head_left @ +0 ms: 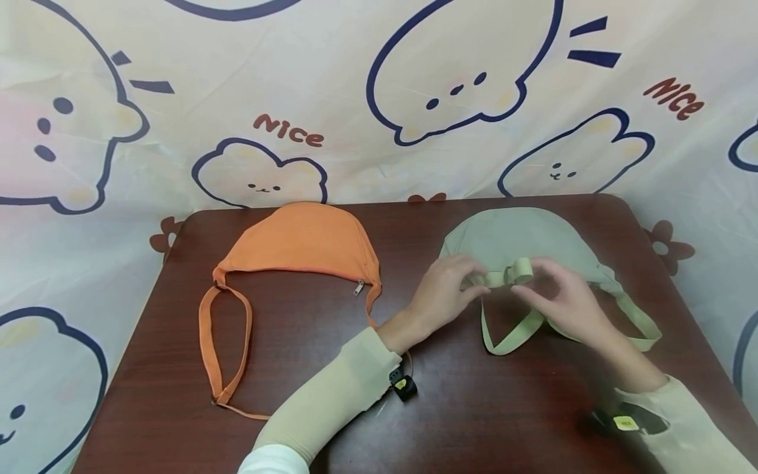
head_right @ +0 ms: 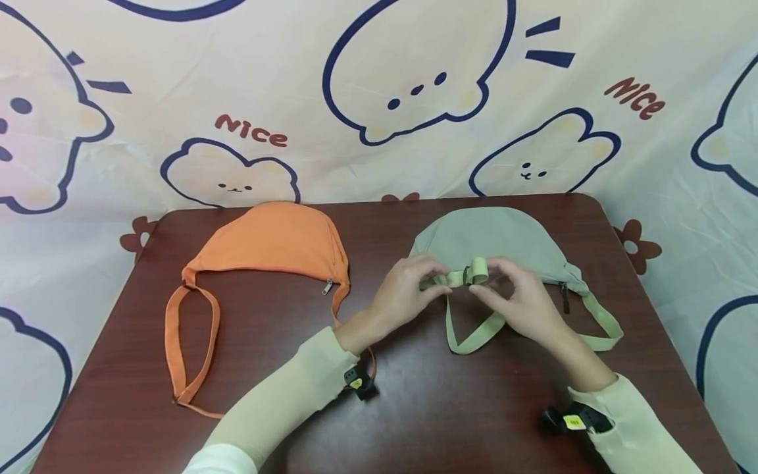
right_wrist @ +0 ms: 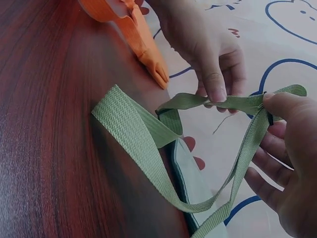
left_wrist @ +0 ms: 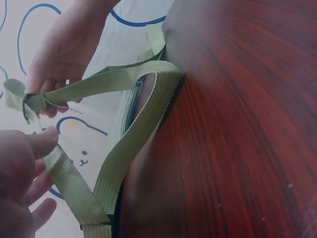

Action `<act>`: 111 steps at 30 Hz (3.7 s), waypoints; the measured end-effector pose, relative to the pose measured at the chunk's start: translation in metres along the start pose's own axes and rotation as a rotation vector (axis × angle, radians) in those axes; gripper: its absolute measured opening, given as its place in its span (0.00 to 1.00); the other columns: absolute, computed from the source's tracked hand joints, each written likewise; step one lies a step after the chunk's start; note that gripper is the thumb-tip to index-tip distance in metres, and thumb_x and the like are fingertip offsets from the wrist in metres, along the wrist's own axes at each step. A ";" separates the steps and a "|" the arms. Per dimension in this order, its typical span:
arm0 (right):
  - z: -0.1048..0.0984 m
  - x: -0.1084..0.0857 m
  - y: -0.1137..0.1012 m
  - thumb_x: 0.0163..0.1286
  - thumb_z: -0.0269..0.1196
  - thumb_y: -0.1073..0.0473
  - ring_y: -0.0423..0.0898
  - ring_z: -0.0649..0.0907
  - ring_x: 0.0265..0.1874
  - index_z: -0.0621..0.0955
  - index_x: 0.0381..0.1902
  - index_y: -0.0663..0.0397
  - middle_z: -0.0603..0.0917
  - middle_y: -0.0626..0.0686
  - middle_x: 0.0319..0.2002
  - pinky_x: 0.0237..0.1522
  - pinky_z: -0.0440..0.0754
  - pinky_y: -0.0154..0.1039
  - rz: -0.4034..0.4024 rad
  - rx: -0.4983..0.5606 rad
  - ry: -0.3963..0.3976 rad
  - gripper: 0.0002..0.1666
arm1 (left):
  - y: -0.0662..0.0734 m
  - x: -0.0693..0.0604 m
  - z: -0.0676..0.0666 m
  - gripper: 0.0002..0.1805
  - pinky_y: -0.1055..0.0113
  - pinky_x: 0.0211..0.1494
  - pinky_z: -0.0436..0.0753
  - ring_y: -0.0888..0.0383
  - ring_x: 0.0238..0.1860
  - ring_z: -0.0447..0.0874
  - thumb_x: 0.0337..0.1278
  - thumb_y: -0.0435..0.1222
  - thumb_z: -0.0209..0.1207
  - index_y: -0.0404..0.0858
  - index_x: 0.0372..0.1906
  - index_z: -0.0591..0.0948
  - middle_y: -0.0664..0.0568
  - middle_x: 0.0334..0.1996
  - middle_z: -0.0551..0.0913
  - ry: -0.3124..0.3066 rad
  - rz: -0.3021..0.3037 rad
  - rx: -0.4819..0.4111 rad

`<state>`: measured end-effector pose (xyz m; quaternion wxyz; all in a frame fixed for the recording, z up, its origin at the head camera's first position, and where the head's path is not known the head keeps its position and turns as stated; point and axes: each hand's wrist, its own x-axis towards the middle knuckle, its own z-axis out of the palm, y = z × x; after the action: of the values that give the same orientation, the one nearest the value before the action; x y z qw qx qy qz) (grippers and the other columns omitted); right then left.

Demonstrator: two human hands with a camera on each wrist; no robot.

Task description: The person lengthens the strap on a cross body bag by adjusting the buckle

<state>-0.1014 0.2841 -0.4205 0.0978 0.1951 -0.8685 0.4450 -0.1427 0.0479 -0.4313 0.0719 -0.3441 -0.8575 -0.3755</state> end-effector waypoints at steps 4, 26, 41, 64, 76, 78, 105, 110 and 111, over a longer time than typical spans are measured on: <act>0.005 0.004 0.001 0.57 0.74 0.74 0.33 0.82 0.39 0.83 0.52 0.57 0.84 0.43 0.43 0.42 0.78 0.25 -0.036 -0.025 -0.025 0.25 | 0.001 0.000 -0.001 0.11 0.74 0.49 0.77 0.63 0.43 0.83 0.59 0.40 0.72 0.43 0.46 0.87 0.57 0.43 0.86 0.005 -0.002 -0.001; 0.013 0.006 0.005 0.64 0.72 0.69 0.37 0.85 0.37 0.81 0.51 0.55 0.85 0.48 0.42 0.40 0.79 0.27 0.005 -0.045 -0.091 0.18 | -0.005 -0.005 0.000 0.23 0.63 0.45 0.74 0.60 0.44 0.77 0.52 0.51 0.75 0.46 0.46 0.78 0.60 0.42 0.81 -0.125 -0.174 0.214; 0.013 0.006 0.000 0.64 0.70 0.71 0.37 0.86 0.38 0.81 0.54 0.57 0.85 0.51 0.44 0.38 0.81 0.27 0.031 0.014 -0.049 0.21 | -0.003 -0.004 0.005 0.16 0.67 0.42 0.74 0.65 0.37 0.77 0.56 0.50 0.72 0.47 0.40 0.80 0.62 0.36 0.81 -0.052 -0.143 0.194; 0.022 0.013 0.005 0.61 0.73 0.71 0.33 0.81 0.46 0.83 0.53 0.54 0.86 0.48 0.45 0.47 0.80 0.34 -0.038 -0.008 -0.086 0.22 | -0.009 -0.003 -0.001 0.16 0.70 0.57 0.77 0.62 0.48 0.84 0.61 0.36 0.70 0.42 0.53 0.83 0.54 0.47 0.86 -0.016 -0.002 -0.040; 0.024 0.013 0.006 0.62 0.74 0.68 0.42 0.83 0.40 0.83 0.49 0.52 0.86 0.46 0.41 0.43 0.79 0.34 -0.021 -0.040 -0.076 0.19 | -0.013 -0.003 0.001 0.27 0.63 0.57 0.77 0.60 0.51 0.81 0.55 0.44 0.75 0.43 0.58 0.79 0.56 0.50 0.84 -0.093 -0.073 0.126; 0.025 0.013 0.006 0.62 0.74 0.67 0.44 0.83 0.40 0.83 0.49 0.53 0.87 0.47 0.42 0.43 0.78 0.34 -0.017 -0.042 -0.075 0.18 | -0.013 -0.004 0.001 0.25 0.60 0.55 0.77 0.59 0.50 0.80 0.55 0.45 0.74 0.43 0.55 0.79 0.56 0.49 0.84 -0.093 -0.102 0.159; 0.021 0.012 0.005 0.65 0.72 0.67 0.39 0.85 0.36 0.83 0.53 0.55 0.87 0.50 0.43 0.39 0.79 0.27 0.037 -0.025 -0.066 0.19 | -0.006 -0.003 -0.001 0.13 0.64 0.45 0.77 0.62 0.47 0.82 0.61 0.46 0.70 0.48 0.48 0.88 0.60 0.46 0.87 -0.011 -0.088 0.207; 0.023 0.013 0.008 0.65 0.71 0.68 0.40 0.86 0.36 0.83 0.53 0.55 0.87 0.50 0.43 0.39 0.80 0.28 0.024 0.006 -0.087 0.19 | -0.006 -0.002 -0.002 0.12 0.66 0.44 0.77 0.63 0.46 0.83 0.60 0.45 0.71 0.47 0.47 0.89 0.60 0.45 0.87 0.011 -0.061 0.196; 0.023 0.014 0.008 0.65 0.71 0.68 0.41 0.86 0.36 0.83 0.53 0.55 0.87 0.50 0.43 0.39 0.80 0.28 0.021 0.011 -0.096 0.19 | -0.006 -0.002 -0.002 0.12 0.66 0.45 0.77 0.63 0.46 0.83 0.60 0.45 0.71 0.47 0.47 0.89 0.59 0.45 0.87 0.011 -0.057 0.191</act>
<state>-0.1174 0.2660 -0.4350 0.0503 0.2077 -0.8717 0.4411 -0.1452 0.0429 -0.4340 0.0986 -0.3090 -0.8984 -0.2960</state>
